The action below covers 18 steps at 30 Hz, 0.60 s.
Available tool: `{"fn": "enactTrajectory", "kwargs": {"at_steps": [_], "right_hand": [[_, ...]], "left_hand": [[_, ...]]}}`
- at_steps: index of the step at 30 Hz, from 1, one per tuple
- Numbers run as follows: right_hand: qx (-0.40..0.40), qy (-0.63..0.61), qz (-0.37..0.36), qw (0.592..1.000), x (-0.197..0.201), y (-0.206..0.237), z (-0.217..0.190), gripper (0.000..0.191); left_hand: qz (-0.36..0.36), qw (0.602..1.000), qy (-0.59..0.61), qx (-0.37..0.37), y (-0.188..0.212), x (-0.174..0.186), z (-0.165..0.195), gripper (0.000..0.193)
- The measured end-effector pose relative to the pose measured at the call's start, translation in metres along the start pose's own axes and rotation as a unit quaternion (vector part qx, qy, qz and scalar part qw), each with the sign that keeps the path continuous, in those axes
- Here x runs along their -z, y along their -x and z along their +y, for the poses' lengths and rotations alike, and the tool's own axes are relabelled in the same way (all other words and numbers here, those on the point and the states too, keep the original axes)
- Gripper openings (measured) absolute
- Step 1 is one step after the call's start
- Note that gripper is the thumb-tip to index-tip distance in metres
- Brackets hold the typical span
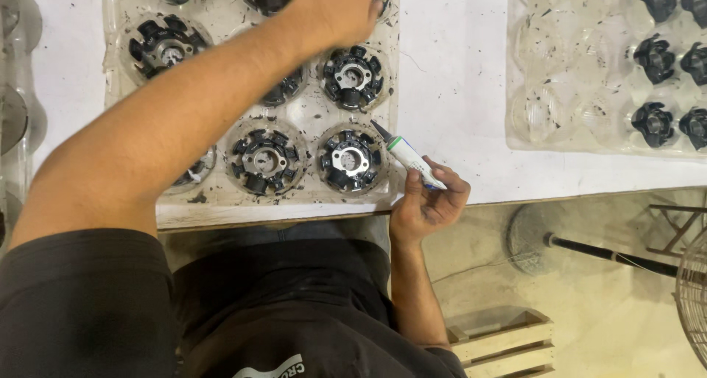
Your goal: The person holds a tube of adhesive and applies it to small black rotor-like components, working one component at a time. They pick each component from a plastic tray, dispense adhesive onto it, and place it back into the tray, repeating across many components and repositioning trays on the workbench.
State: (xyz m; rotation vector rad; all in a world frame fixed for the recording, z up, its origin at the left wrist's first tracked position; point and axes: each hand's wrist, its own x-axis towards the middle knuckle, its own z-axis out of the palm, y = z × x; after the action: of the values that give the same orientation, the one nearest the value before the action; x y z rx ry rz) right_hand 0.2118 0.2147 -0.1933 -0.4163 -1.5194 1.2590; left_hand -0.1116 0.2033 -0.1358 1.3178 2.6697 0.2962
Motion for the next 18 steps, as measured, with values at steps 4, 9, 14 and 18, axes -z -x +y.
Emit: {"fn": "enactTrajectory", "kwargs": {"at_steps": [4, 9, 14, 18], "right_hand": [[-0.014, -0.016, 0.024, 0.999, 0.001, 0.003, -0.005, 0.031], [-0.052, -0.086, 0.057, 0.993, -0.002, -0.001, -0.011, 0.031], [-0.134, -0.236, 0.068, 0.96, 0.001, -0.003, -0.032, 0.031], [-0.148, -0.287, 0.036, 0.946, 0.006, 0.009, -0.064, 0.035]], "left_hand": [[0.083, 0.996, -0.025, -0.028, 0.023, 0.009, 0.016, 0.064], [0.161, 0.972, 0.168, -0.044, 0.084, 0.049, 0.025, 0.047], [-0.115, 0.864, 0.485, 0.074, 0.199, 0.083, 0.039, 0.041], [0.077, 0.652, 0.752, -0.056, 0.287, 0.09, 0.057, 0.047]]}}
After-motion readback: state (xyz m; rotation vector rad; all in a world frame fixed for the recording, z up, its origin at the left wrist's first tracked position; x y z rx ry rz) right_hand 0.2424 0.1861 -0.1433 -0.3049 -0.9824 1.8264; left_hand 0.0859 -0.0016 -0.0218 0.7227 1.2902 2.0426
